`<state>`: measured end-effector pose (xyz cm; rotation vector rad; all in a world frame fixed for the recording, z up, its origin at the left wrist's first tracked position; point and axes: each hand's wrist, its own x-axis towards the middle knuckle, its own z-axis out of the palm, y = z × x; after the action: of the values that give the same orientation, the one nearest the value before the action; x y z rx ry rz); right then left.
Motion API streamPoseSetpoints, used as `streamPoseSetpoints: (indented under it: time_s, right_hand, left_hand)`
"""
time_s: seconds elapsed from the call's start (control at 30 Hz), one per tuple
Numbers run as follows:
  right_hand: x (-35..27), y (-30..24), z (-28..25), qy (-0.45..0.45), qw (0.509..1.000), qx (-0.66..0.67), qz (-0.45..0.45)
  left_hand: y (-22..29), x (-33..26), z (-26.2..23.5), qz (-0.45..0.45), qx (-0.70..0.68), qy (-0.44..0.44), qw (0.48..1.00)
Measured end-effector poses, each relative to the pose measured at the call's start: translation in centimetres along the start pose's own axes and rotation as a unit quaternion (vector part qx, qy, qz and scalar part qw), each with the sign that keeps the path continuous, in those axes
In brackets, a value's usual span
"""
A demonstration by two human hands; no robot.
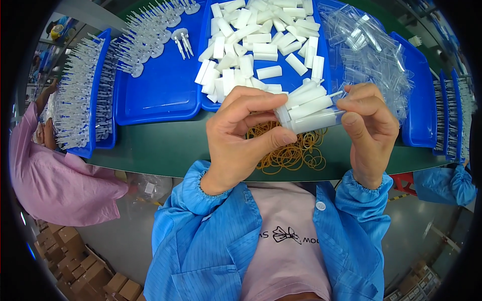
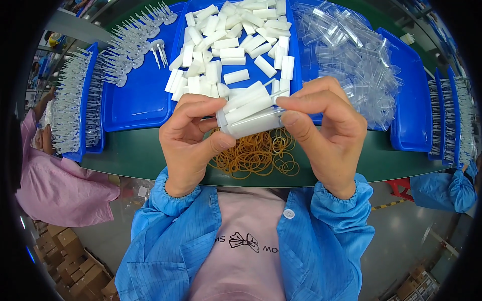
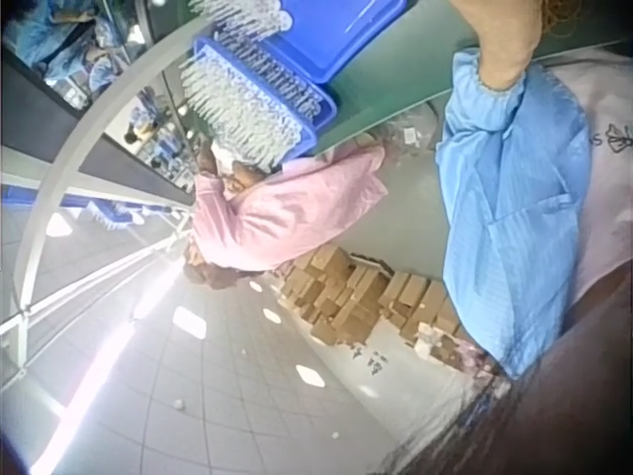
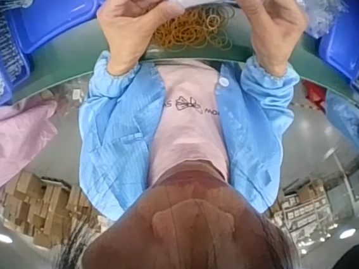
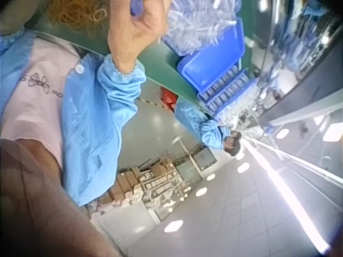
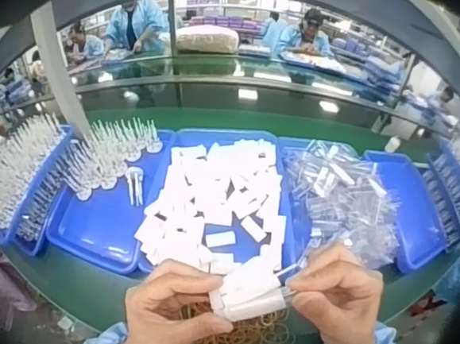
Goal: The person assembles components by fitting white foam blocks onto the prongs of a plastic base, sliding clear plastic sleeves over the blocks, and securing the bundle with a rubber band.
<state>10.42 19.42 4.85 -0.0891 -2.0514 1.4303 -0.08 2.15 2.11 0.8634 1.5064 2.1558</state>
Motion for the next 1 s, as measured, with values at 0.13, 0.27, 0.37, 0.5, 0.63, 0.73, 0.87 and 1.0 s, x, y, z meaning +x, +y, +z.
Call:
streamPoseSetpoints:
  time_s: [0.13, 0.27, 0.37, 0.5, 0.63, 0.73, 0.87, 1.0]
  right_hand:
    - [-0.1, -0.1, 0.2, 0.001, 1.000, 0.006, -0.011]
    - [0.0, 0.0, 0.0, 0.002, 1.000, 0.018, 0.002]
    - [0.2, -0.4, 0.1, -0.015, 1.000, 0.004, 0.007]
    - [0.9, -1.0, 0.3, 0.044, 0.998, -0.019, -0.039]
    - [1.1, -1.3, -0.5, 0.018, 0.996, -0.075, -0.049]
    - [1.4, -1.6, -0.5, -0.024, 0.995, -0.090, -0.034]
    - [1.4, -2.1, -0.1, -0.055, 0.992, -0.105, -0.033]
    - [1.5, -1.5, 0.3, -0.046, 0.970, -0.225, -0.080]
  left_hand:
    - [0.1, 0.0, 0.1, 0.012, 0.007, -0.008, 1.000]
    - [0.0, 0.0, 0.2, 0.003, 0.004, -0.006, 1.000]
    - [-0.4, 0.2, 0.0, -0.013, -0.045, 0.003, 0.999]
    - [0.4, 0.5, 0.0, -0.175, -0.231, 0.028, 0.957]
    - [0.4, 0.8, -0.3, -0.215, -0.292, 0.002, 0.932]
    - [0.1, 0.8, -0.3, -0.229, -0.290, 0.012, 0.929]
    - [0.0, 1.1, 0.0, -0.254, -0.307, 0.013, 0.917]
    - [-0.2, 1.1, 0.2, -0.256, -0.316, 0.005, 0.914]
